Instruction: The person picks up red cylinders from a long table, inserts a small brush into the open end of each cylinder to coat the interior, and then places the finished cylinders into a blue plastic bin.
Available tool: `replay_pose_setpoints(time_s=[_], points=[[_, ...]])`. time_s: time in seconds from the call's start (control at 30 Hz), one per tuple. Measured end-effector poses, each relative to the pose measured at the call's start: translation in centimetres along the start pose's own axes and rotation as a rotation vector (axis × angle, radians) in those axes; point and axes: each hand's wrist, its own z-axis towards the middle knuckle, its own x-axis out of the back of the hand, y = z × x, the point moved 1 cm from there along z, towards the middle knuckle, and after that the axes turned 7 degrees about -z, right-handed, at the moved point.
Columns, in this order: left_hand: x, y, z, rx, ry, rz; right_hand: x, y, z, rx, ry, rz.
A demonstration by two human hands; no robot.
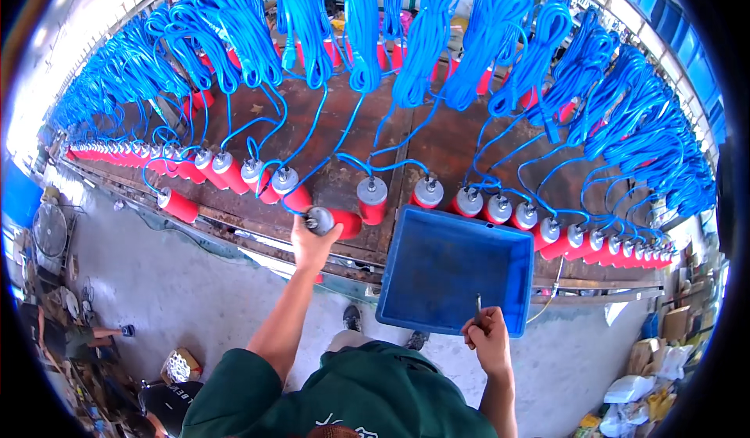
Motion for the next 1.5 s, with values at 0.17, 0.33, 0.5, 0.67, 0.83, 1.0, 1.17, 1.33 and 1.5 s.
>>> replay_pose_setpoints(time_s=[0.17, 0.33, 0.5, 0.67, 0.83, 1.0, 1.17, 1.33, 1.5], points=[[3.0, 5.8, -3.4, 0.3, -0.05, -0.398, 0.1, -1.0, 0.8, 0.002, -0.08, -0.007], [1.9, 6.7, -6.4, 0.476, -0.189, -0.659, -0.2, -3.8, 1.7, -0.022, -0.152, -0.055], [-1.7, 4.8, -8.4, 0.623, -0.14, -0.526, 0.8, -2.1, 2.0, 0.033, -0.093, 0.083], [-2.3, 2.2, -8.3, 0.711, -0.232, -0.546, 1.6, -0.4, 2.9, 0.031, -0.128, 0.065], [-3.1, 2.6, -9.0, 0.762, -0.258, -0.608, 0.4, 0.1, 4.8, 0.009, -0.119, 0.145], [-2.9, 2.5, -8.8, 0.754, -0.318, -0.593, -0.8, 0.0, 7.0, 0.17, -0.09, -0.027], [-2.9, 2.6, -8.9, 0.744, -0.35, -0.595, -1.9, 0.1, 8.4, 0.267, -0.091, -0.159], [-3.1, 2.8, -9.1, 0.722, -0.329, -0.579, -2.5, 0.4, 8.9, 0.252, -0.104, -0.171], [-3.0, 3.1, -9.2, 0.7, -0.342, -0.588, -2.4, -0.1, 8.9, 0.252, -0.108, -0.202]])
